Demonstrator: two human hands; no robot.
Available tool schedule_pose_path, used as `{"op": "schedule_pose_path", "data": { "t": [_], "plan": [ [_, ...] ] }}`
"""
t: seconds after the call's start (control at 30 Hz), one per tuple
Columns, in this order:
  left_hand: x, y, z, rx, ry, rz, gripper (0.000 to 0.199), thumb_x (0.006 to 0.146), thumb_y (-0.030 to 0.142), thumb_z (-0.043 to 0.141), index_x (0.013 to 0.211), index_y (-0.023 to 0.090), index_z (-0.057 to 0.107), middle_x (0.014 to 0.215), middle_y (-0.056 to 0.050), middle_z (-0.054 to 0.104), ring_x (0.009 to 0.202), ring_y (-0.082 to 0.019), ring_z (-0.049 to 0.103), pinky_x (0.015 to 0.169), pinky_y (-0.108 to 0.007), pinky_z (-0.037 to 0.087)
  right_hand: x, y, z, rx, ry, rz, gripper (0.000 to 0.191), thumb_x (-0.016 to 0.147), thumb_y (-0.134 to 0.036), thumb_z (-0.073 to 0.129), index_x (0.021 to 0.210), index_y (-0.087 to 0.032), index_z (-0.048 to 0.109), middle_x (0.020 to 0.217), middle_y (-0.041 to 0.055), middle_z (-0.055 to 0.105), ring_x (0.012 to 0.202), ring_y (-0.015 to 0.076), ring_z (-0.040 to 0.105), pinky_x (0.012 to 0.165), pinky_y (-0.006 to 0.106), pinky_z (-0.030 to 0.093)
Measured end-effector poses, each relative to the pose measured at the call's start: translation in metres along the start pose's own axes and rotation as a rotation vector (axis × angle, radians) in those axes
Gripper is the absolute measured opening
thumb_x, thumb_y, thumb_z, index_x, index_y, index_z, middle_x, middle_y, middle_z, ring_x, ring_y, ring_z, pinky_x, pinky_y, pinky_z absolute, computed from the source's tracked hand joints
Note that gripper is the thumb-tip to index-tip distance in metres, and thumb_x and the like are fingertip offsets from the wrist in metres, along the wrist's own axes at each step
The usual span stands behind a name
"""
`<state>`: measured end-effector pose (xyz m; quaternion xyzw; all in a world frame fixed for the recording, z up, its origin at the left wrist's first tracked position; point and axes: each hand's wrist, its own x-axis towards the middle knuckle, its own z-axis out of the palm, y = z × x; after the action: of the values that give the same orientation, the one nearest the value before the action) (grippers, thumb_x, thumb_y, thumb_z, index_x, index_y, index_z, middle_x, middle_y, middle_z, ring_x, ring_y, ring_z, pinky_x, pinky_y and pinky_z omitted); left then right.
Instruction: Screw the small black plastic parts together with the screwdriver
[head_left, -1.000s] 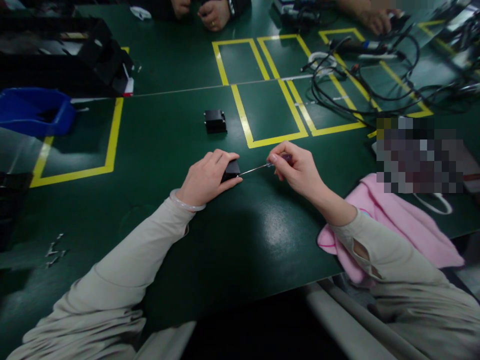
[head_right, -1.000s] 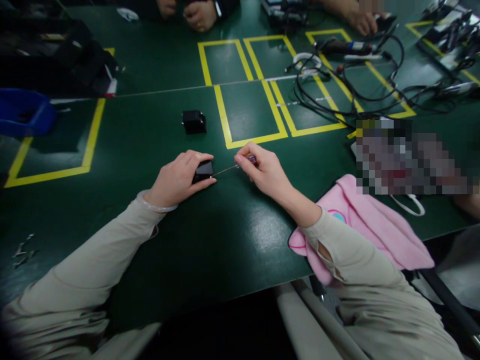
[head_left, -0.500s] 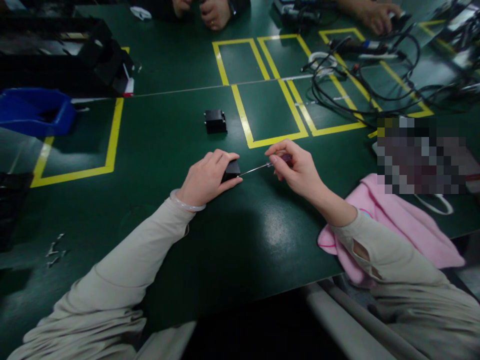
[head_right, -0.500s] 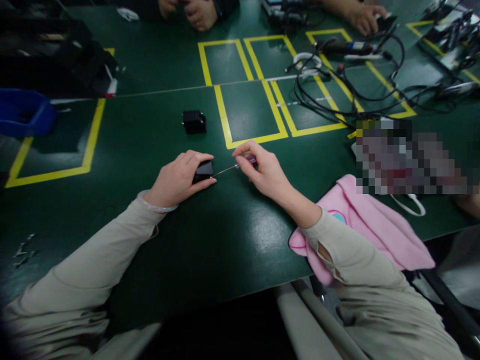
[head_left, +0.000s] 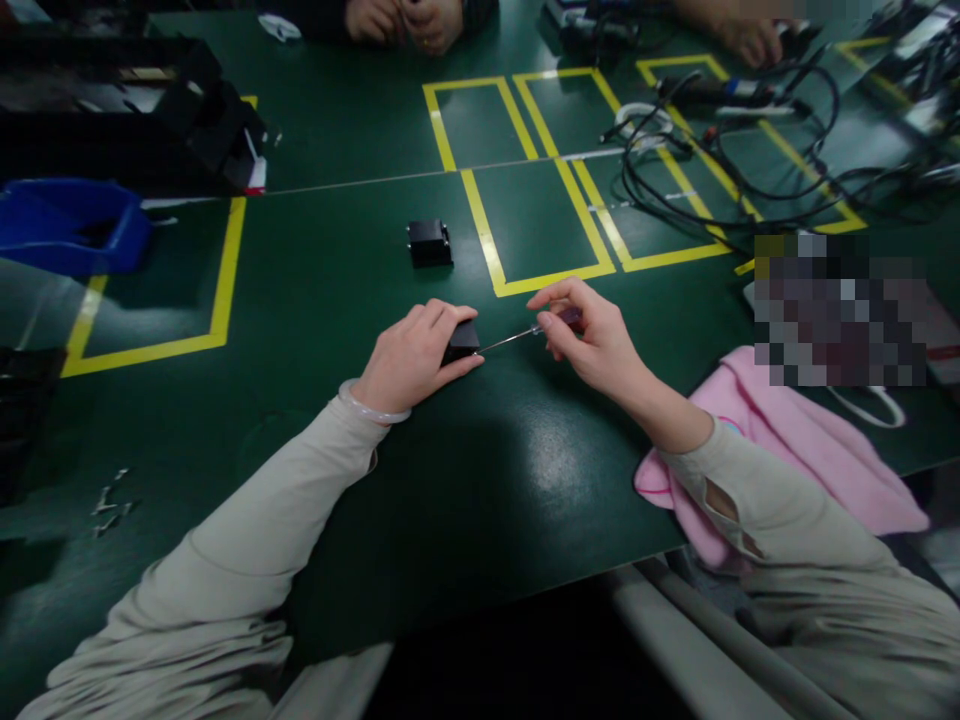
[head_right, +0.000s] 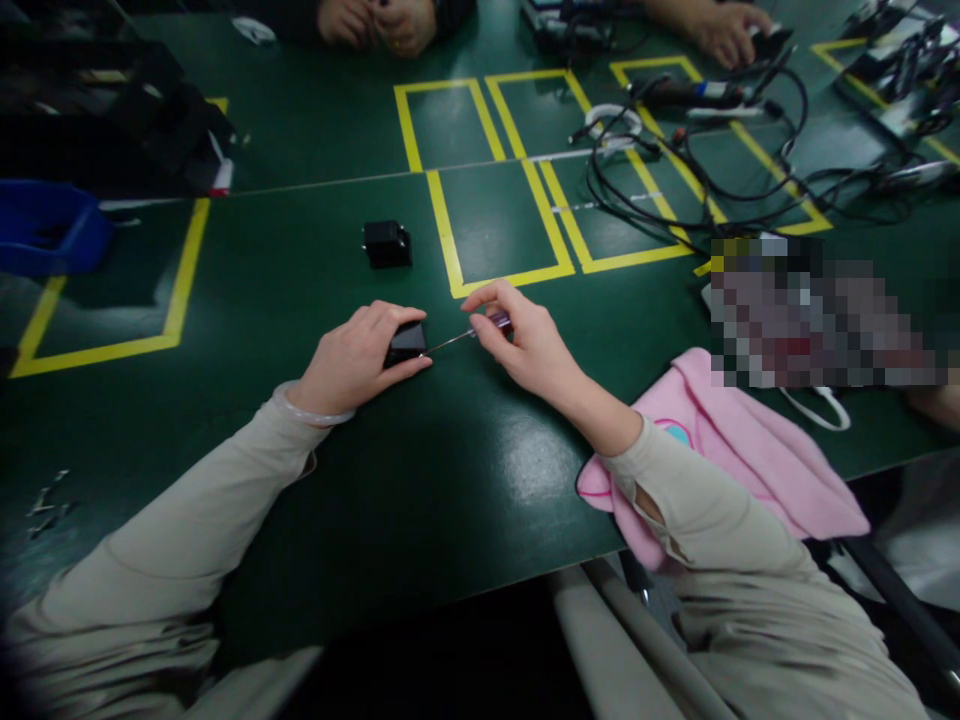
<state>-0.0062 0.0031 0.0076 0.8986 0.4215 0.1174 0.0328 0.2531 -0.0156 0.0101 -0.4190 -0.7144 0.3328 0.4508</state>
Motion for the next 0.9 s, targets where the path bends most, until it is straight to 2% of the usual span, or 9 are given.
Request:
{"op": "schedule_pose_path", "data": {
  "t": [0.13,0.3,0.37,0.5,0.73,0.9],
  "plan": [
    [0.0008,0.0011,-0.0007,-0.004,-0.014,-0.01,0.053,0.099,0.051,0.06,0.139,0.018,0.051,0.127,-0.013,0.064,0.114,-0.031,0.062,0.091,-0.041,0.053,0.0001,0.0014,-0.0007,-0.001,0.012,0.0,0.017,0.099,-0.037,0.061,0.106,-0.021,0.062,0.074,-0.0035,0.056,0.061,0.0106,0.055,0.059,0.026,0.044],
    [0.0007,0.002,-0.0012,-0.003,-0.011,-0.013,0.052,0.099,0.051,0.06,0.138,0.019,0.051,0.127,-0.013,0.064,0.114,-0.03,0.063,0.09,-0.04,0.053,0.0002,0.0011,-0.0008,0.015,-0.007,0.027,0.026,0.101,-0.046,0.06,0.095,-0.02,0.063,0.072,-0.0035,0.059,0.052,0.0074,0.051,0.051,0.024,0.04],
    [0.0005,0.0018,-0.0009,0.002,-0.006,-0.009,0.052,0.099,0.051,0.06,0.139,0.018,0.051,0.127,-0.013,0.064,0.113,-0.03,0.063,0.089,-0.04,0.053,-0.0002,0.001,-0.0005,0.018,-0.008,0.028,0.024,0.102,-0.044,0.059,0.099,-0.02,0.063,0.07,-0.005,0.057,0.048,0.0069,0.05,0.05,0.024,0.039],
    [0.0001,0.0014,-0.0006,0.005,-0.008,-0.008,0.053,0.099,0.051,0.059,0.139,0.018,0.051,0.127,-0.013,0.064,0.113,-0.03,0.063,0.089,-0.04,0.053,-0.0007,0.0014,-0.0002,0.012,0.01,0.006,0.019,0.101,-0.036,0.06,0.112,-0.022,0.061,0.069,-0.0062,0.051,0.054,0.0094,0.053,0.055,0.025,0.043],
    [0.0005,0.0015,-0.0006,-0.008,-0.005,-0.008,0.051,0.099,0.05,0.059,0.139,0.019,0.051,0.127,-0.013,0.064,0.113,-0.03,0.062,0.09,-0.041,0.053,0.0003,0.0007,-0.0017,0.018,-0.016,0.028,0.023,0.1,-0.044,0.062,0.094,-0.021,0.062,0.07,-0.005,0.06,0.047,0.0065,0.052,0.048,0.024,0.04],
    [0.0002,0.0008,-0.0002,-0.01,-0.002,-0.008,0.052,0.099,0.05,0.06,0.138,0.019,0.051,0.127,-0.013,0.064,0.113,-0.03,0.062,0.09,-0.041,0.053,0.0,0.0015,-0.0017,0.045,-0.015,0.01,0.02,0.101,-0.042,0.062,0.107,-0.022,0.061,0.069,-0.0065,0.055,0.051,0.0077,0.054,0.053,0.024,0.043]
  ]
}}
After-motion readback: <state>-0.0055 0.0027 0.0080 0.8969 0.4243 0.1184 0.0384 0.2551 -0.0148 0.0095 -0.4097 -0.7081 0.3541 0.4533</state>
